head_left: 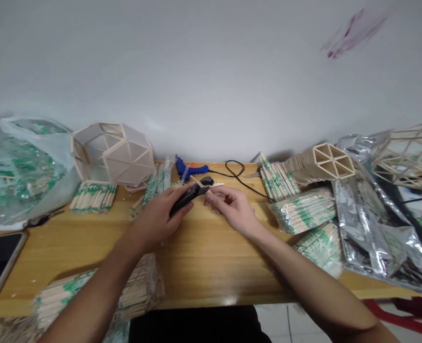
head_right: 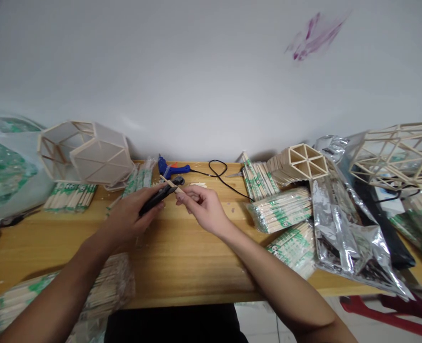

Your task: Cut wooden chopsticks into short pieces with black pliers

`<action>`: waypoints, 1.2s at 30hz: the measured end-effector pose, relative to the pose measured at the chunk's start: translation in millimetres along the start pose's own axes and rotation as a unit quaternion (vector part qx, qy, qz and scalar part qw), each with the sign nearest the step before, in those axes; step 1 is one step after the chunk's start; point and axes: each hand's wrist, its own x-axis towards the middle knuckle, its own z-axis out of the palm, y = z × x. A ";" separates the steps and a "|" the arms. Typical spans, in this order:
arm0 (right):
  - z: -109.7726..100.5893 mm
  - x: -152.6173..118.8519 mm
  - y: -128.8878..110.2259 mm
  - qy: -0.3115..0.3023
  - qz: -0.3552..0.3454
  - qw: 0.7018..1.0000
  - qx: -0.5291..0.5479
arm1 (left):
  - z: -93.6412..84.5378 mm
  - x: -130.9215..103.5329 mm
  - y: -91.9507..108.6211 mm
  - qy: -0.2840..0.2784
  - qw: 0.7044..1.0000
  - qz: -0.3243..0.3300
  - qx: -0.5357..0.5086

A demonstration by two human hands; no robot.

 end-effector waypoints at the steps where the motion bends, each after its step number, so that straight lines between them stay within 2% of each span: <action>1: -0.3 -0.2 -0.5 0.001 0.000 1.000 -0.003 | -0.5 -0.4 0.4 -0.005 1.000 -0.002 0.001; 8: -1.2 0.0 1.3 -0.002 0.001 1.000 -0.007 | -1.6 -2.5 2.1 -0.035 0.999 -0.020 0.007; 21: -6.6 0.1 -11.6 -0.060 0.035 0.997 0.044 | -1.7 -2.5 12.0 -0.020 0.999 -0.026 0.005; 27: -4.6 -0.6 -9.8 -0.066 0.052 0.995 0.055 | 0.1 -2.4 13.8 -0.033 0.996 -0.083 0.019; 33: -6.8 1.1 -6.6 -0.053 0.026 0.998 -0.012 | 2.4 0.4 2.3 0.024 0.998 -0.035 0.037; 36: -8.0 1.2 -2.1 -0.018 -0.002 0.997 -0.077 | -6.8 3.0 -5.9 0.081 0.993 -0.067 0.046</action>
